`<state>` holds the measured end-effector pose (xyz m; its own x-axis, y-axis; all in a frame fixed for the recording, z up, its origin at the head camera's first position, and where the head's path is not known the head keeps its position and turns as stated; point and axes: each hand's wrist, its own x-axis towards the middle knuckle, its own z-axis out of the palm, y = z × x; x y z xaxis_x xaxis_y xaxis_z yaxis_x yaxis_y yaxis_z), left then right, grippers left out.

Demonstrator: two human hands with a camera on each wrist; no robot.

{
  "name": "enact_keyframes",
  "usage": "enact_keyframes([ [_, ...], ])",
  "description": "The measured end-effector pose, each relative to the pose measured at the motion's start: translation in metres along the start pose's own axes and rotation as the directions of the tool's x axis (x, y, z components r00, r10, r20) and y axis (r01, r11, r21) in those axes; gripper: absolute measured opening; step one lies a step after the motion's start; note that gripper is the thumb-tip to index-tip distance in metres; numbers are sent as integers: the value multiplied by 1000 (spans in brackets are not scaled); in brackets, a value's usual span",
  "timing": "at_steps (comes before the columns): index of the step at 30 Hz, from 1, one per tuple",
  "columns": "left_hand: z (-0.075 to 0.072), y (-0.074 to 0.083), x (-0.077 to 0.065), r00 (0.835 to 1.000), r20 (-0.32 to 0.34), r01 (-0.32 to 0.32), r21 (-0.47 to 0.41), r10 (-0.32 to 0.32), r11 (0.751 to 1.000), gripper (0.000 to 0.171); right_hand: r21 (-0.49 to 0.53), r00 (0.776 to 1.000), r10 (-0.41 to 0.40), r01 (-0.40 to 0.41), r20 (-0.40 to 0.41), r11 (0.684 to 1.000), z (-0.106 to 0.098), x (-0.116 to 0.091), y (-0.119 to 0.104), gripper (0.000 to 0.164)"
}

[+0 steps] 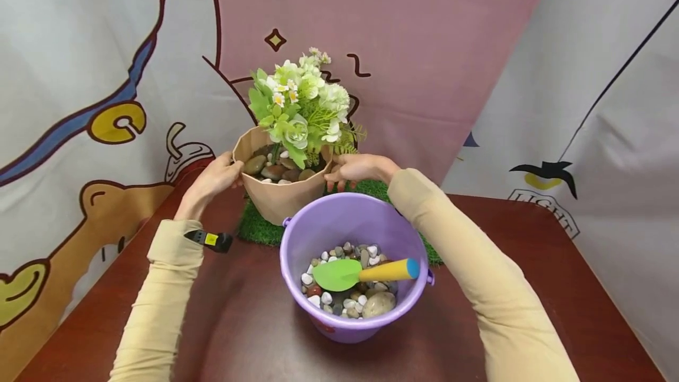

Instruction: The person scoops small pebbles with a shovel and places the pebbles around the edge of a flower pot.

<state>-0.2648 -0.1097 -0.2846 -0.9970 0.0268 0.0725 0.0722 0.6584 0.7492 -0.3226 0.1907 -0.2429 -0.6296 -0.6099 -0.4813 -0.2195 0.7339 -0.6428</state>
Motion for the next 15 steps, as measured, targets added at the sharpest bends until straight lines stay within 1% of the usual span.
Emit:
enact_keyframes([
  [1,0,0,0,1000,4,19,7,-19,1000,32,-27,1000,-2,2,2,1000,0,-1,0,76],
  [2,0,0,0,999,4,39,13,-39,999,34,-57,1000,-5,5,0,998,-1,-3,-1,77],
  [6,-2,1,0,994,-17,107,57,-107,993,38,-166,999,-14,9,-29,986,-3,-13,-6,71],
  [10,-3,0,-8,988,-86,135,118,-125,984,39,-227,993,-64,40,-102,973,-5,-27,-11,63],
  [12,-1,-1,-13,981,-142,151,142,-131,978,40,-260,979,-107,60,-172,964,-4,-35,-9,58],
  [13,0,-2,-15,973,-185,165,148,-136,975,41,-277,968,-131,69,-214,958,-4,-39,-7,55],
  [15,6,-5,-20,951,-270,193,144,-149,971,43,-320,934,-187,85,-304,944,-2,-49,0,50],
])
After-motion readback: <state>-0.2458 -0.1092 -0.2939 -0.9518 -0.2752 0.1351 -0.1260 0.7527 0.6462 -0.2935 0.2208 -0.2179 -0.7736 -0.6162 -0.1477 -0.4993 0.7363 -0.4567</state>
